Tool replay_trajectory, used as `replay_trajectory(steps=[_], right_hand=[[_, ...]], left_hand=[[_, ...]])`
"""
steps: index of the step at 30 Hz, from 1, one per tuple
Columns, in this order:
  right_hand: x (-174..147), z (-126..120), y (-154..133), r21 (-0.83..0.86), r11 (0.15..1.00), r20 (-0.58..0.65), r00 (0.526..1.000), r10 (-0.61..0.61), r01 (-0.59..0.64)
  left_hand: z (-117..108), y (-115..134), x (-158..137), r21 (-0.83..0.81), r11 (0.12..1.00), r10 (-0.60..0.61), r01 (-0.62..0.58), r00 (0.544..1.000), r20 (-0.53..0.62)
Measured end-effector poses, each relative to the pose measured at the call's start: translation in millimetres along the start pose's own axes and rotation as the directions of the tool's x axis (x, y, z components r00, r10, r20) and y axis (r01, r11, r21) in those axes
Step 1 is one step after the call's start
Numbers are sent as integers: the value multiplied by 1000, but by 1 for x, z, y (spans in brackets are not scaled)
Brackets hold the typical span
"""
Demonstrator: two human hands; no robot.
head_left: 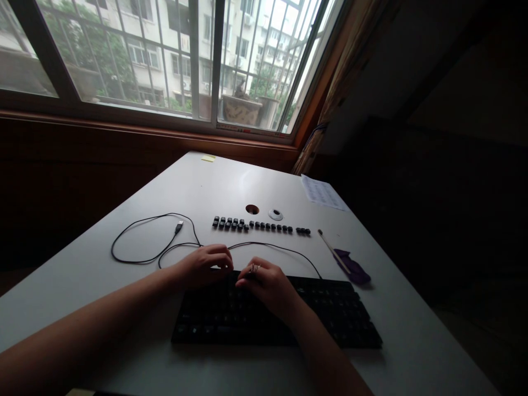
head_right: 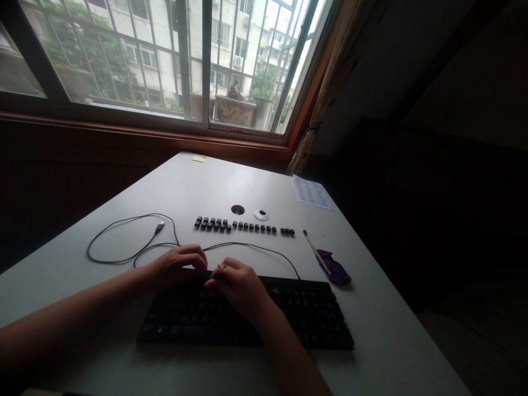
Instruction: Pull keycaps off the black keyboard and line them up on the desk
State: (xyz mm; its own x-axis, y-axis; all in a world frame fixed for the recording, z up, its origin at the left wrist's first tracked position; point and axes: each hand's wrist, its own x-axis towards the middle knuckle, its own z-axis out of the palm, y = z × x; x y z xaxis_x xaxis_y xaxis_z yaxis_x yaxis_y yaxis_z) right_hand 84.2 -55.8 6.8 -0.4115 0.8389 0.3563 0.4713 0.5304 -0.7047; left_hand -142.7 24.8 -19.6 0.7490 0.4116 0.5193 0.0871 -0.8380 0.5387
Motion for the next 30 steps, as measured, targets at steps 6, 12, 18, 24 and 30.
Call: replay_trajectory(steps=[6, 12, 18, 24, 30], right_hand=[[-6, 0, 6, -18, 1000, -38, 999, -23, 22], [-7, 4, 5, 32, 999, -107, 994, -3, 6], [-6, 5, 12, 81, 996, -120, 992, 41, -32], [-5, 5, 10, 99, 995, -122, 992, 40, -27], [-8, 5, 5, 89, 996, -110, 994, 26, -16]], left_hand=[[-1, 2, 0, 23, 999, 32, -32, 999, 20], [-2, 3, 1, 48, 996, 70, -72, 996, 46], [-3, 3, 1, 55, 995, 77, -81, 995, 67], [-2, 3, 1, 76, 994, 75, -82, 993, 87], [-1, 2, 2, 103, 992, 68, -79, 992, 105]])
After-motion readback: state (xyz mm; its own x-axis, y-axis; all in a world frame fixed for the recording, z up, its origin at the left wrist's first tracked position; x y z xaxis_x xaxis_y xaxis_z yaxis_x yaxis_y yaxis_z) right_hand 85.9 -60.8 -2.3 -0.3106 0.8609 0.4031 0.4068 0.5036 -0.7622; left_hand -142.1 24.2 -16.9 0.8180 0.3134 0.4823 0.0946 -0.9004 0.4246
